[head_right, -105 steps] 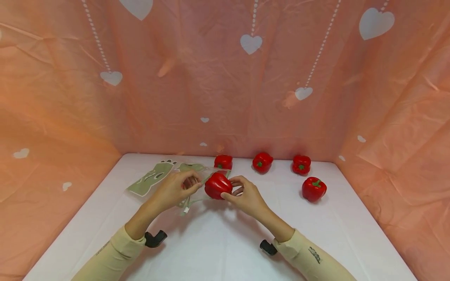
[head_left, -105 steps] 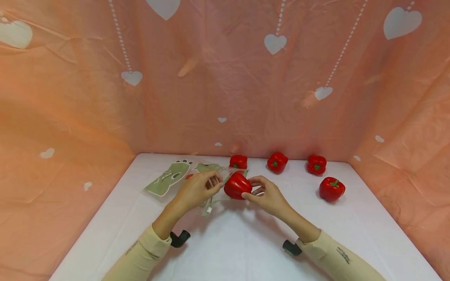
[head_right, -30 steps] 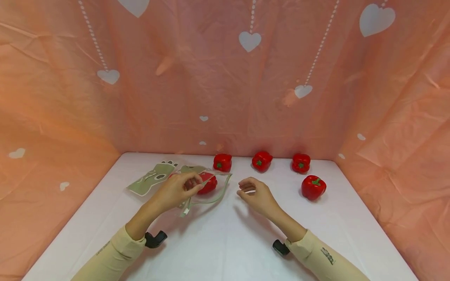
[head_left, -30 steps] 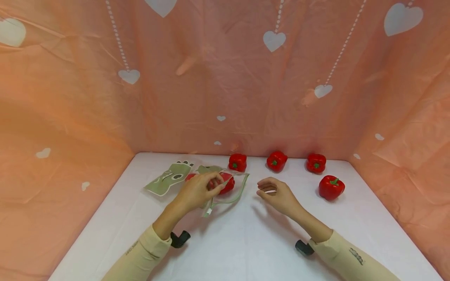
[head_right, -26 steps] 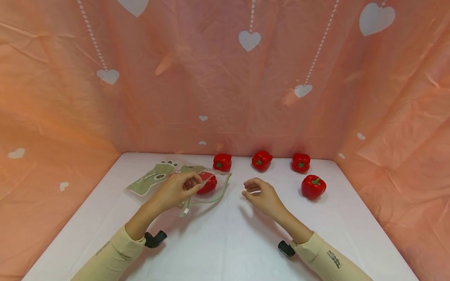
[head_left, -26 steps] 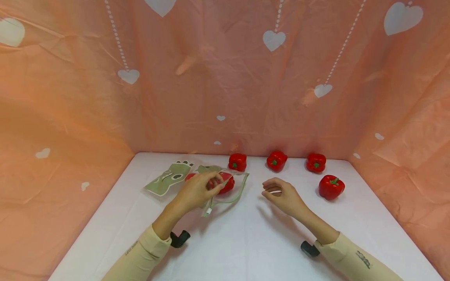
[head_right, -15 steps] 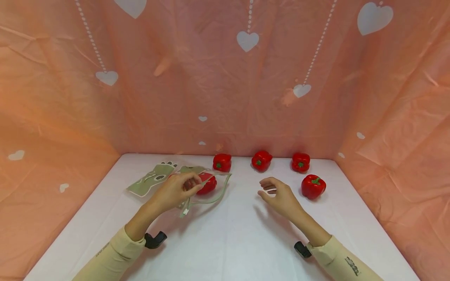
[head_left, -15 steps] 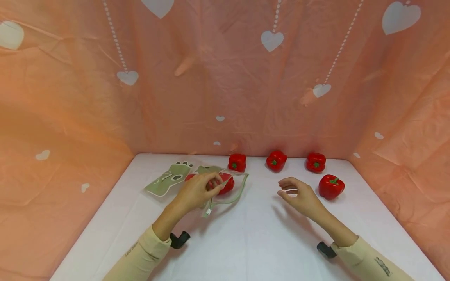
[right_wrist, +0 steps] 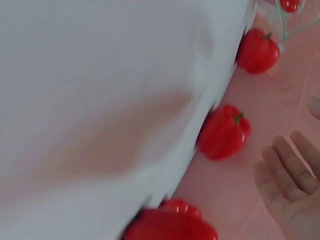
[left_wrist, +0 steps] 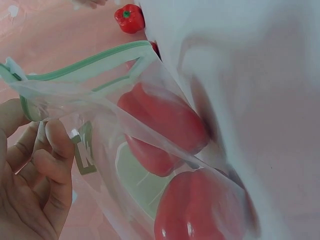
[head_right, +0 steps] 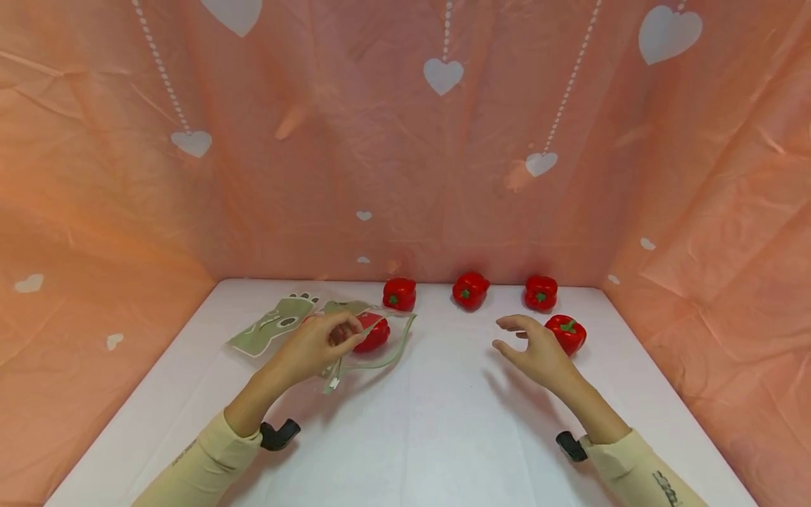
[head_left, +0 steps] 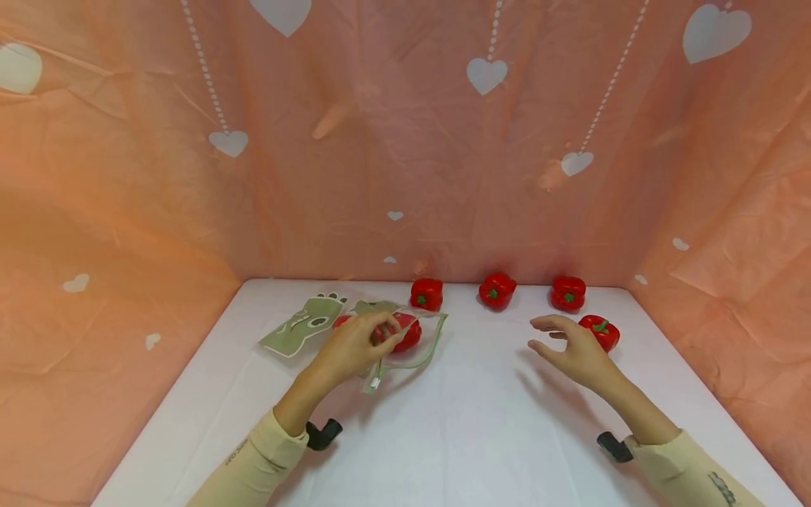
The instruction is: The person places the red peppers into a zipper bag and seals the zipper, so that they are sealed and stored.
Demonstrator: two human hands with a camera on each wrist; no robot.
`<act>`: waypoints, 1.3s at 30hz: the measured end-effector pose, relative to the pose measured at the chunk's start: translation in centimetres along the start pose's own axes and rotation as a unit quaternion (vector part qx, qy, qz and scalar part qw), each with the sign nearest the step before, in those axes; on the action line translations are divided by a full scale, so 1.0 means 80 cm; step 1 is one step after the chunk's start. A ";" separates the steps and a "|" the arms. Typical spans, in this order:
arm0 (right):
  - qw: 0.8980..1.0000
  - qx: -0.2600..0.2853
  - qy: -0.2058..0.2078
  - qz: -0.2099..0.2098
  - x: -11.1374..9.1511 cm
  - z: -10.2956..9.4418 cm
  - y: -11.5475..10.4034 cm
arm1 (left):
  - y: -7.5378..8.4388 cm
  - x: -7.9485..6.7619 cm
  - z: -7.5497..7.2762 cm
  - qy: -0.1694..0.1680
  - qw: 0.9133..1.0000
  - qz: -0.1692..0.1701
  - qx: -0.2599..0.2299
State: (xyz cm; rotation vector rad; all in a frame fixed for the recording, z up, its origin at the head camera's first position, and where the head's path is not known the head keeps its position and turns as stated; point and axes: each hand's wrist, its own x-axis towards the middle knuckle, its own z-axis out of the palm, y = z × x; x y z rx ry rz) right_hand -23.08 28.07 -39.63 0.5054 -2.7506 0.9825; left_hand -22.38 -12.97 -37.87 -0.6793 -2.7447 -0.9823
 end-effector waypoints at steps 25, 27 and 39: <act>0.996 -0.084 0.012 0.036 -0.006 -0.062 0.056 | 0.002 0.000 0.001 -0.005 1.000 -0.007 -0.008; 0.996 -0.080 0.004 0.047 -0.006 -0.065 0.062 | 0.002 -0.001 0.001 -0.004 1.000 -0.006 -0.006; 0.996 -0.064 -0.007 0.055 -0.004 -0.076 0.090 | 0.003 -0.001 0.002 -0.001 1.000 -0.006 0.004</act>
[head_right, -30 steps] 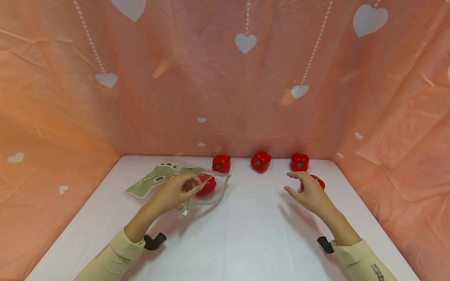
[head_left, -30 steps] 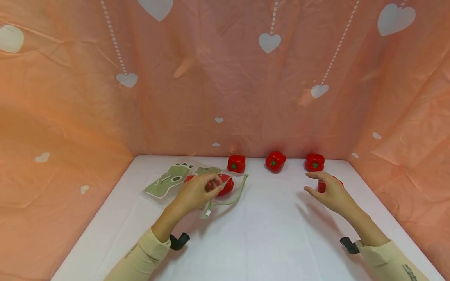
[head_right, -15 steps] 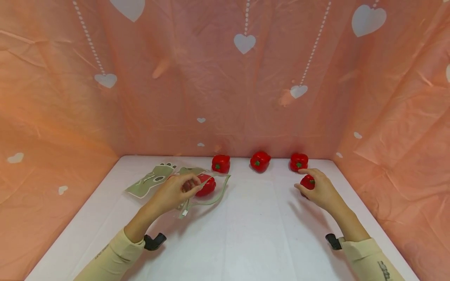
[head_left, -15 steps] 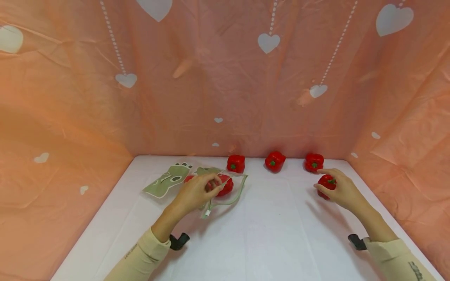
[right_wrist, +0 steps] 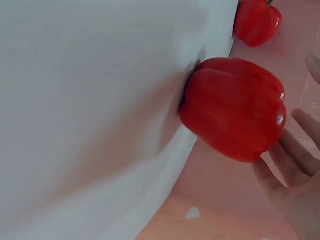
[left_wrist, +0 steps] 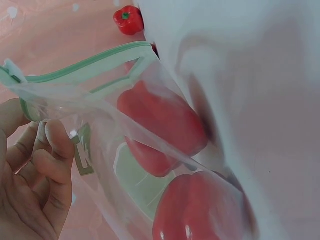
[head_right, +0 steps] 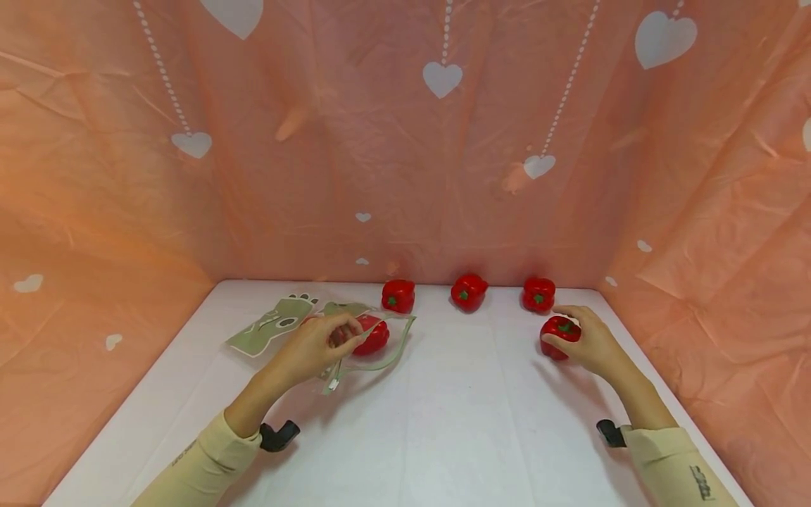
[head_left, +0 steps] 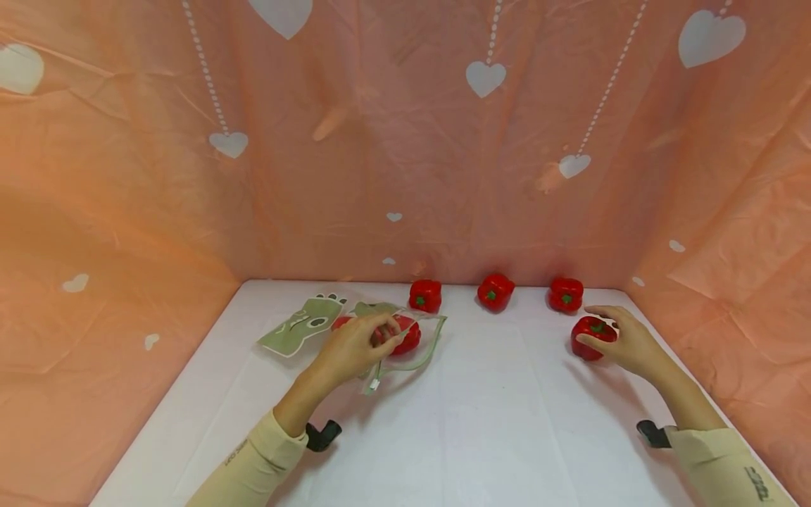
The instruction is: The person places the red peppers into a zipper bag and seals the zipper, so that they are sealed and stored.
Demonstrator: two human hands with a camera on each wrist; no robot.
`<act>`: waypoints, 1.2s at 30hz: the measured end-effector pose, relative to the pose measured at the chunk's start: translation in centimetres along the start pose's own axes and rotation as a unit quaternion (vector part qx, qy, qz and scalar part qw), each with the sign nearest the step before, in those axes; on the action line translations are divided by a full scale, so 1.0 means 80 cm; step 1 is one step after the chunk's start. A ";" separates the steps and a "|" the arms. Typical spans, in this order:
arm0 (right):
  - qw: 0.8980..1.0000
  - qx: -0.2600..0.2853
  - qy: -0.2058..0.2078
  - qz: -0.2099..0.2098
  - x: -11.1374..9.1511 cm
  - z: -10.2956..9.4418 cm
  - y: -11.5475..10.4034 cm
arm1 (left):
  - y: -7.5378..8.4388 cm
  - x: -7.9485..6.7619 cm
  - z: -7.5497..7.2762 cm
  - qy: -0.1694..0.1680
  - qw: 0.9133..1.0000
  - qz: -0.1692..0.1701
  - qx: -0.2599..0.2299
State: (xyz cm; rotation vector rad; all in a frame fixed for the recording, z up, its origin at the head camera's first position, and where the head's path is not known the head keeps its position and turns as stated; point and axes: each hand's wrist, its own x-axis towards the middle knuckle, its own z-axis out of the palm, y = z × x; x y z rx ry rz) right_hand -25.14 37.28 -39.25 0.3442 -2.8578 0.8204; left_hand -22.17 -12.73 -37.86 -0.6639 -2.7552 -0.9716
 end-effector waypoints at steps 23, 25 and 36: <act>0.999 0.004 -0.035 0.040 0.003 0.002 0.022 | -0.001 -0.001 -0.001 0.001 1.000 0.005 -0.004; 0.998 0.006 -0.038 0.042 0.003 0.002 0.024 | -0.002 -0.001 -0.001 -0.001 1.000 0.010 -0.005; 0.992 0.008 -0.074 0.104 0.006 0.000 0.031 | -0.003 -0.001 0.000 0.005 1.000 0.014 -0.001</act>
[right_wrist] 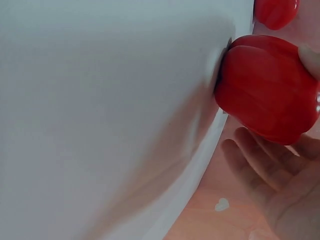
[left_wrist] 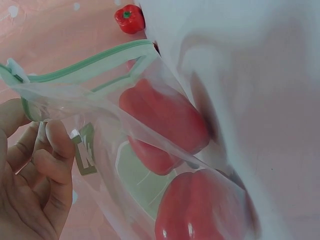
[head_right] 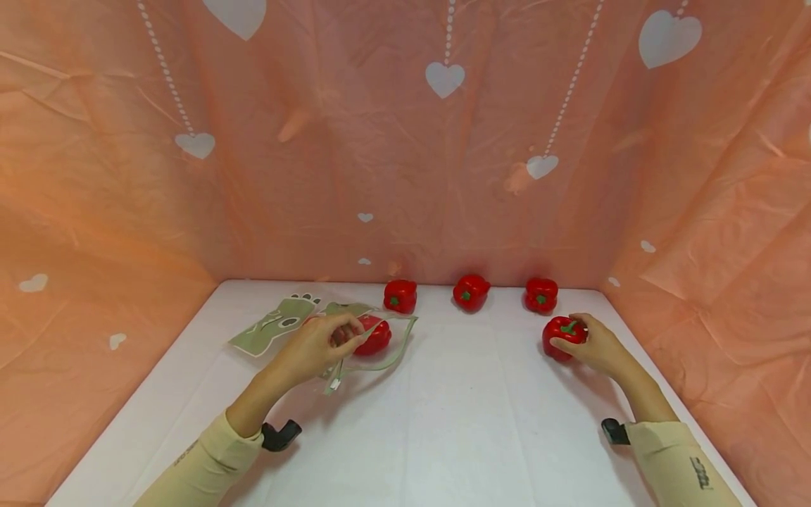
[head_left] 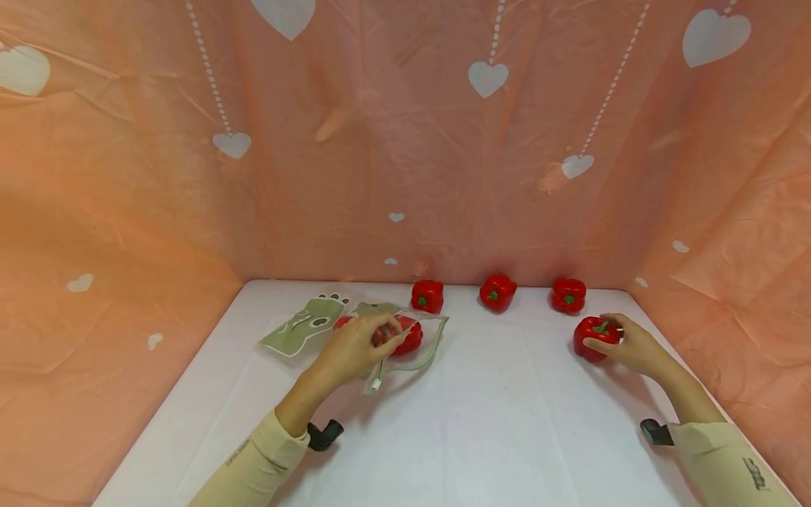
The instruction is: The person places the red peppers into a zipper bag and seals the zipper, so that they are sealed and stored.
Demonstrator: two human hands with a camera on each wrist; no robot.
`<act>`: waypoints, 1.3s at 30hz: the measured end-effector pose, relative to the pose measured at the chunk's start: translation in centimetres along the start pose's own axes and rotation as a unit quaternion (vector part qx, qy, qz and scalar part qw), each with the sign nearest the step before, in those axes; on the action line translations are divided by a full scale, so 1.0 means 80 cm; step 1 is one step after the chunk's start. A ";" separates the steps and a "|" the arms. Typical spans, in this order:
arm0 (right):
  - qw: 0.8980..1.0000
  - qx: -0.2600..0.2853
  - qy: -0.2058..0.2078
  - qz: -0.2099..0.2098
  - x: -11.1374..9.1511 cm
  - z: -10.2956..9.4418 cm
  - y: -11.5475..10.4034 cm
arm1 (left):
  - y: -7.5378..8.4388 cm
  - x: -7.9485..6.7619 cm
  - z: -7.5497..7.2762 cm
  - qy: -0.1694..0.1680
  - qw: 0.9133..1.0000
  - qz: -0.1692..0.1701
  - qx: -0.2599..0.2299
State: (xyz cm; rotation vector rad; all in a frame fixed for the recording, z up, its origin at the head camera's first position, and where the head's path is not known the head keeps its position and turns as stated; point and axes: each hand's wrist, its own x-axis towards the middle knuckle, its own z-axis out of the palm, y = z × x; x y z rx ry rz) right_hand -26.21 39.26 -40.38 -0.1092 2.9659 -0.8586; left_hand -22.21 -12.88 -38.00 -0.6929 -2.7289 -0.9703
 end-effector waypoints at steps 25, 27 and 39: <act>1.000 -0.008 0.008 0.008 -0.005 0.018 -0.037 | 0.001 -0.001 -0.002 -0.006 1.000 -0.006 -0.006; 1.000 -0.005 0.011 0.001 -0.006 0.023 -0.044 | 0.001 -0.001 -0.002 -0.007 1.000 -0.006 -0.006; 0.998 0.026 0.022 -0.048 -0.007 0.050 -0.091 | 0.001 -0.001 -0.002 -0.004 1.000 -0.005 -0.006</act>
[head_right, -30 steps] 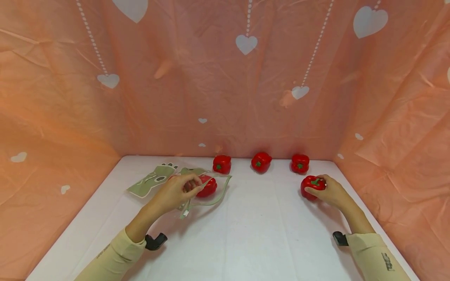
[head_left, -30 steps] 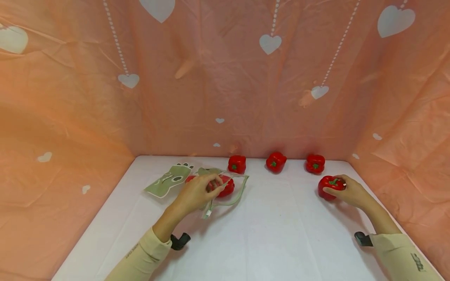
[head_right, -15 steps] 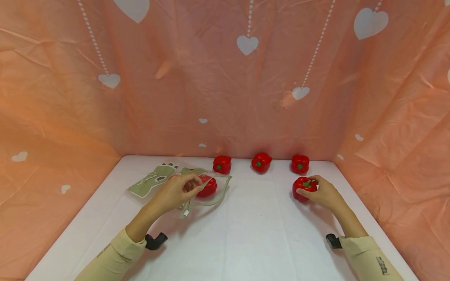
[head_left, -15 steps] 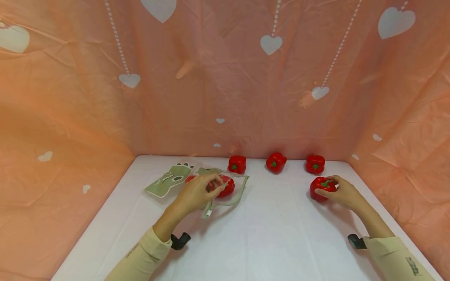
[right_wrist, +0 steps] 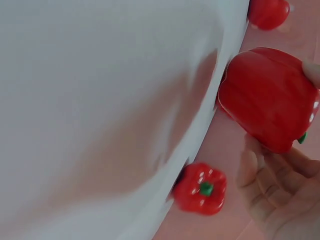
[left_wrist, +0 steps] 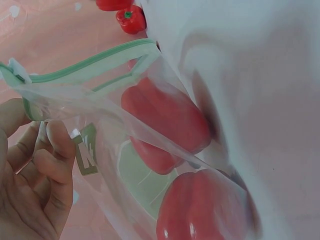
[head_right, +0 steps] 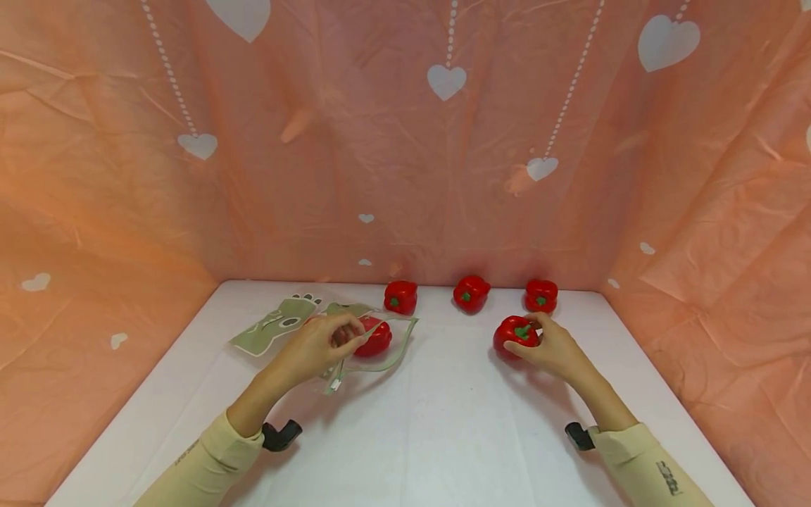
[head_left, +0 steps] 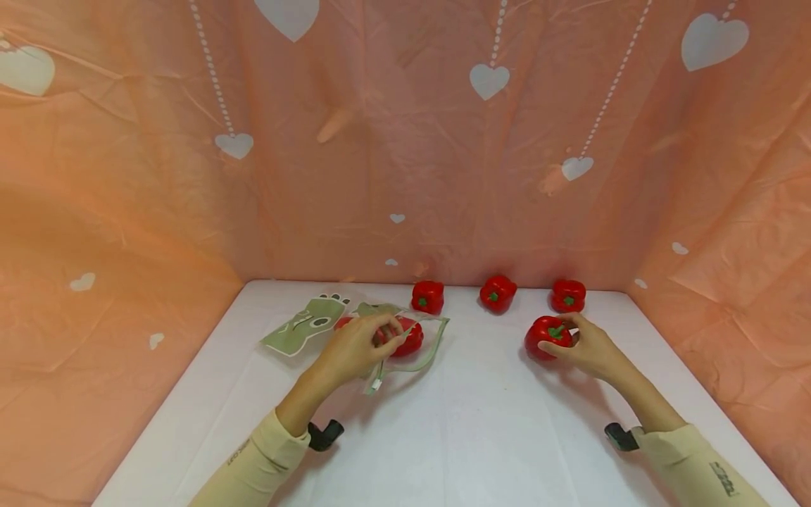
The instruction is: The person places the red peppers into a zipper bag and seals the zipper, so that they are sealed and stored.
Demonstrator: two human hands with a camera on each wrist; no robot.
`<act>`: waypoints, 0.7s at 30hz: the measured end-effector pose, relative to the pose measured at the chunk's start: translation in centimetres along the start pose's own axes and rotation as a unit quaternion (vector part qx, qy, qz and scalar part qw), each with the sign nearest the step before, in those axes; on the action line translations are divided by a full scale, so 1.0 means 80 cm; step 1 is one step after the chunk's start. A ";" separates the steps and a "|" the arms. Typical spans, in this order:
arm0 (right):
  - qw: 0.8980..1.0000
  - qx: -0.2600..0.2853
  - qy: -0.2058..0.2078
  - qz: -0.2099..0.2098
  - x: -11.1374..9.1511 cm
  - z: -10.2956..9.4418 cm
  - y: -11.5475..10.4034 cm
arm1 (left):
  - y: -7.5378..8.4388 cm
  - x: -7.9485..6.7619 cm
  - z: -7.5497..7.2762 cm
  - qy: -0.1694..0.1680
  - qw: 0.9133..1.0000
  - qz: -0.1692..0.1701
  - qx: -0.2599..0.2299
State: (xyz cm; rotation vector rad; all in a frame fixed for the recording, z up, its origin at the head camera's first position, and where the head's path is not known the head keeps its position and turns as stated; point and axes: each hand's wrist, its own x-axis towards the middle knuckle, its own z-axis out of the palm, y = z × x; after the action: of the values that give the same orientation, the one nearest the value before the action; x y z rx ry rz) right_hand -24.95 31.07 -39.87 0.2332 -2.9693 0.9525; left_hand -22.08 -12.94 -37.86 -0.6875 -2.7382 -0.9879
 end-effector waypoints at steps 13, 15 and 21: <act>0.997 0.056 -0.027 -0.038 0.006 0.028 -0.034 | -0.001 0.000 -0.001 -0.004 1.000 0.012 0.007; 0.997 0.063 -0.033 -0.039 0.007 0.033 -0.037 | -0.001 0.000 -0.001 -0.005 1.000 0.011 0.006; 0.995 0.081 -0.039 -0.049 0.008 0.042 -0.049 | -0.001 0.000 -0.001 -0.006 1.000 0.008 0.006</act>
State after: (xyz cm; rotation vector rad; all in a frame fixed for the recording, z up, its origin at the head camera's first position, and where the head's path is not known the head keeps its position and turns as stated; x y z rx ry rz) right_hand -24.94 25.88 -40.34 0.4243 -2.9195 1.1980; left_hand -22.13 -13.07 -37.83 -0.7132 -2.7426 -0.9668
